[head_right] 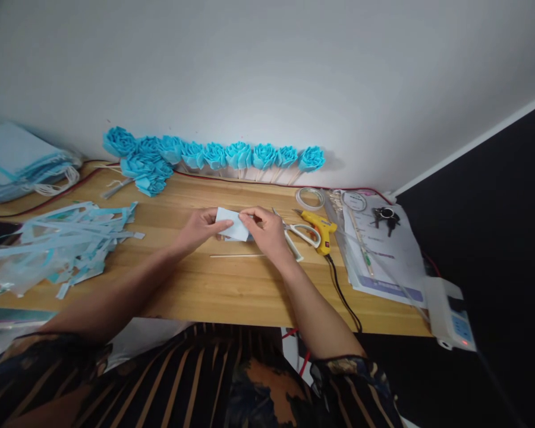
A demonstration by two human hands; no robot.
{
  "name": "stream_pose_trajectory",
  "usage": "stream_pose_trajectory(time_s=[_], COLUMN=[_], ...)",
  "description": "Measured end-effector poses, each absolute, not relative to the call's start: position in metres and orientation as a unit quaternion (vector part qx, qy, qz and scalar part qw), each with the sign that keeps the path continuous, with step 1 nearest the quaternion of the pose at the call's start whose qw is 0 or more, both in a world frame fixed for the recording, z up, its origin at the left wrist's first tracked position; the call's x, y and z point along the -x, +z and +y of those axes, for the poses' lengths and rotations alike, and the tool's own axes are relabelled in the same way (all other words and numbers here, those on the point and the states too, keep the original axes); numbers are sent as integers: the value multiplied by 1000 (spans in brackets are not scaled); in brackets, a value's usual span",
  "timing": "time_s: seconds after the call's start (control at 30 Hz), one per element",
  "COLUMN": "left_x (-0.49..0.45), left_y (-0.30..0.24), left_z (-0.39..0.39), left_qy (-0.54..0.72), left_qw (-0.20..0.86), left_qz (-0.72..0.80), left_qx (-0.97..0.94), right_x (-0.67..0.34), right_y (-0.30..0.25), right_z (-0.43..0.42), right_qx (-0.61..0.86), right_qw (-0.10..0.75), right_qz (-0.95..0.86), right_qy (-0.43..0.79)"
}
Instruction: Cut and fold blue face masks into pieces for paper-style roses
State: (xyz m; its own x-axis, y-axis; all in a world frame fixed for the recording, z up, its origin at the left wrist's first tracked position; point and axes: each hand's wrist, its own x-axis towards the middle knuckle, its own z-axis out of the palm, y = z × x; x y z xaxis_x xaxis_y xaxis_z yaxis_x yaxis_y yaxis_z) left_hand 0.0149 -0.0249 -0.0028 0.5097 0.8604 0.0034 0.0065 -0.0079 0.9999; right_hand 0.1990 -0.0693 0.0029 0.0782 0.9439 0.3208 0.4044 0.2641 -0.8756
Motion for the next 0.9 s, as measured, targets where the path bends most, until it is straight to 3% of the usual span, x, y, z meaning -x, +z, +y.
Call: stream_pose_trajectory(time_s=[0.17, 0.6, 0.9], left_x=[-15, -10, -10], left_y=[-5, 4, 0], left_z=[-24, -26, -25], left_qy=[306, 321, 325], left_qw=[620, 613, 593], left_qz=[352, 278, 282], left_qx=[-631, -667, -681], right_x=[-201, -209, -214], right_y=[3, -9, -4], right_z=[-68, -59, -62], right_qx=[559, 525, 526], right_qw=[527, 589, 565], right_qz=[-599, -547, -582], right_qy=[225, 279, 257])
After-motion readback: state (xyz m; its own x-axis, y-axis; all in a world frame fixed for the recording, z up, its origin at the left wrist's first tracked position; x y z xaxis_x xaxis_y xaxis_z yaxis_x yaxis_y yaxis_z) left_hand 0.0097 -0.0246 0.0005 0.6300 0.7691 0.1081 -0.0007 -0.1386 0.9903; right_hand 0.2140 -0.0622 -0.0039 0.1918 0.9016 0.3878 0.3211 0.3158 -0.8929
